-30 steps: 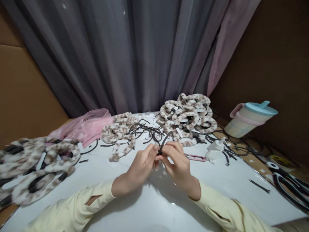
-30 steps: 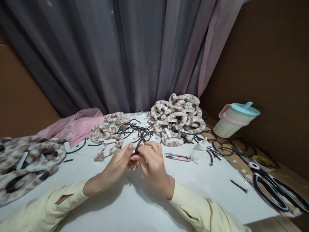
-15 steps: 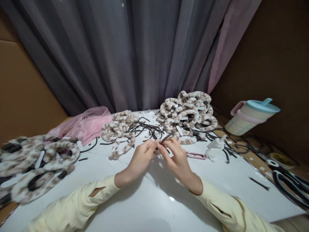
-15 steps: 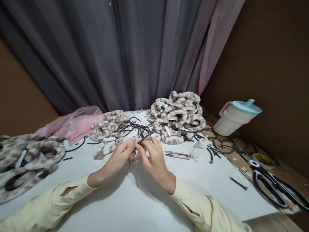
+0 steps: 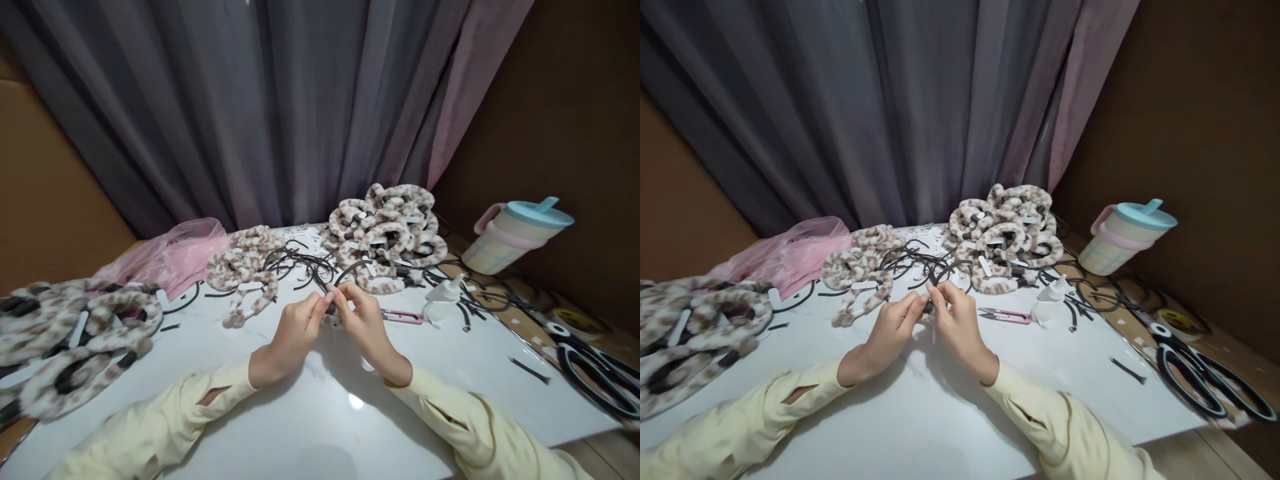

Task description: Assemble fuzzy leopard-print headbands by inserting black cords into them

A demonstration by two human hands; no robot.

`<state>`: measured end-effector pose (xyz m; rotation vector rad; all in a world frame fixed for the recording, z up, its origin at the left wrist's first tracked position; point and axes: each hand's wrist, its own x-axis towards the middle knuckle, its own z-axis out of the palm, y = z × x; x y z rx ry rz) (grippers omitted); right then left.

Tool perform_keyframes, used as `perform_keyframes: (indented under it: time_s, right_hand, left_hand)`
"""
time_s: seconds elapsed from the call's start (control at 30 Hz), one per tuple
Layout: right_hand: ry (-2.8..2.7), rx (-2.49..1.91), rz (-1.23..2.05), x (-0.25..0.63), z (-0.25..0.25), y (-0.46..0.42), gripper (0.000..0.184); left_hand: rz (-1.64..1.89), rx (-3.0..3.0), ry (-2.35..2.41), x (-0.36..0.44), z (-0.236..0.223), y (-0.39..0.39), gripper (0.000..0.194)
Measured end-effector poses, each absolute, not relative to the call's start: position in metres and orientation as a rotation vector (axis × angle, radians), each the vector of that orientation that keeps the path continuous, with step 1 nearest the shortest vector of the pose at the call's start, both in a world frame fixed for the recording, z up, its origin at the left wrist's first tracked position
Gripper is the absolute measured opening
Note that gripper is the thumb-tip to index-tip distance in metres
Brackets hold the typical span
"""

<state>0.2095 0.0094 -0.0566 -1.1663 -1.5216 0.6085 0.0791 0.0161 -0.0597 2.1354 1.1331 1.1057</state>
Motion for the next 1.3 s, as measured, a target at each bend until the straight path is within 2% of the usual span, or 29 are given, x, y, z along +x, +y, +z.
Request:
perform_keyframes:
  time_s: [0.17,0.3,0.47,0.53,0.7,0.83,0.9,0.97,1.07,1.2,1.3]
  right_hand:
    - [-1.500,-1.136,0.862,0.214,-0.054,0.014,0.038]
    - [-1.486,-1.144,1.105,0.220,-0.053,0.020,0.043]
    - [-1.474,-1.192,1.081,0.225,-0.053,0.029,0.037]
    - [-1.441,-1.208,0.943,0.227,-0.052,0.028,0.029]
    - [-1.618,-1.191,0.342,0.225,-0.045,0.007,0.018]
    - [-2.029,-1.288,0.153,0.215,-0.055,-0.006,0.028]
    - [-2.174,-1.402,-0.002,0.209,-0.062,-0.006,0.037]
    - [-2.246,-1.526,-0.063,0.205,-0.068,-0.004,0.038]
    - [-2.220,-1.619,0.096,0.200,-0.072,0.001,0.032]
    - [-2.001,-1.519,0.455,0.200,-0.076,0.008,0.016]
    - [-1.874,-1.443,0.537,0.199,-0.079,0.013,0.019]
  left_hand:
    - [1.139,2.248,1.048,0.076,-0.061,0.019,0.033]
    - [0.947,2.157,1.064,0.075,-0.058,0.022,0.032]
    - [0.841,1.752,1.031,0.076,-0.058,0.030,0.042]
    - [0.791,1.512,0.996,0.076,-0.057,0.034,0.043]
    - [0.802,1.044,0.902,0.072,-0.049,0.045,0.040]
    - [0.822,0.770,0.802,0.069,-0.041,0.050,0.031]
    - [0.793,0.672,0.774,0.069,-0.037,0.051,0.031]
    - [0.747,0.608,0.749,0.069,-0.036,0.050,0.034]
    - [0.712,0.596,0.726,0.071,-0.035,0.047,0.037]
    - [0.747,0.711,0.714,0.073,-0.038,0.041,0.032]
    - [0.775,0.890,0.741,0.074,-0.038,0.036,0.036]
